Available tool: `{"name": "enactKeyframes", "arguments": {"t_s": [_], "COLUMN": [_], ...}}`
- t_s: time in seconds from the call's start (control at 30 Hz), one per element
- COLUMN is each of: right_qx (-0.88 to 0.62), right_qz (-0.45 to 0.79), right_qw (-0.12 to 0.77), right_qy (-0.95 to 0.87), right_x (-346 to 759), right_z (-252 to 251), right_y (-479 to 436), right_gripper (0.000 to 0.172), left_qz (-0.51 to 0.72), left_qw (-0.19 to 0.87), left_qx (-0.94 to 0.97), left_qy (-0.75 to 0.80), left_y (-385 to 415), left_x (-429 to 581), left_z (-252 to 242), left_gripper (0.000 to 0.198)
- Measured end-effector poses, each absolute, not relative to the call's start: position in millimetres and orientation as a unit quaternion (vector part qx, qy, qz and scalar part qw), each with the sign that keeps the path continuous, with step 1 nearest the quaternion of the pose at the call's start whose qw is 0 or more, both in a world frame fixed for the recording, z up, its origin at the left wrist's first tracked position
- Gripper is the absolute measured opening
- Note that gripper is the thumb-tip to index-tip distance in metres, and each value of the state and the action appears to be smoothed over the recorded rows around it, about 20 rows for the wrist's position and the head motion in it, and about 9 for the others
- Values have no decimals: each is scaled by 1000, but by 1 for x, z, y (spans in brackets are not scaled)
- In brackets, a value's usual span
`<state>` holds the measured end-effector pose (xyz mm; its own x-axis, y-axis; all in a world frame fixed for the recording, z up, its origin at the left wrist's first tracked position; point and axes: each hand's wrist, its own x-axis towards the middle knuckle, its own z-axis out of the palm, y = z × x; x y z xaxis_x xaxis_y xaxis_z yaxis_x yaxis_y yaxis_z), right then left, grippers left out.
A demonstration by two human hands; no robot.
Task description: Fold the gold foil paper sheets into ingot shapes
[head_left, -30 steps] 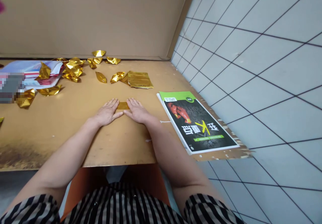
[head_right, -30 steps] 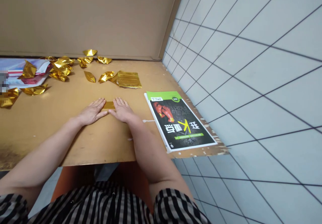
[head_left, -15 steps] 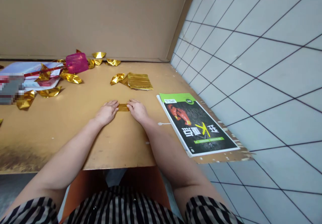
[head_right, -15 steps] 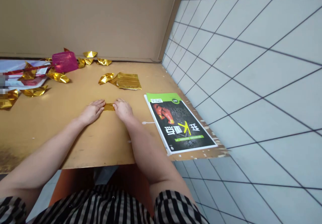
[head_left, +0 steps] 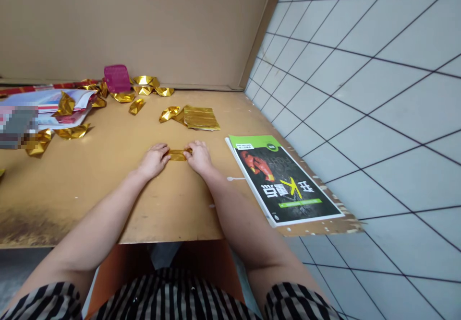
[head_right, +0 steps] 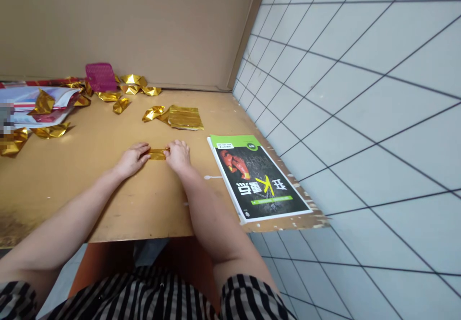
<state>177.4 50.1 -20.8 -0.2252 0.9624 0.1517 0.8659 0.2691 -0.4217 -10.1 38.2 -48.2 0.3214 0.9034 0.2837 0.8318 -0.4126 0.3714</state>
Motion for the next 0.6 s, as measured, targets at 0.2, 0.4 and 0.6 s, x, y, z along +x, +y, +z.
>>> {"name": "enactKeyframes", "arguments": {"t_s": [0.2,0.4,0.6], "right_qx": [-597,-590,-569], "right_qz": [146,158,180], "right_qw": [186,211,226], "right_qy": [-767,-763,-770], "right_x": [178,179,182], "right_z": [-17,-20,-17], "right_y": [50,51,49], "right_gripper": [12,8,9], "left_qz": [258,273,289], "left_qw": [104,126,142], "left_qx": [791,776,758], "left_qy": [545,555,567], "left_y": [38,37,34], "left_x": [-10,-12,-12], "left_z": [-45,-42,-35], "left_gripper": [30,24,17]}}
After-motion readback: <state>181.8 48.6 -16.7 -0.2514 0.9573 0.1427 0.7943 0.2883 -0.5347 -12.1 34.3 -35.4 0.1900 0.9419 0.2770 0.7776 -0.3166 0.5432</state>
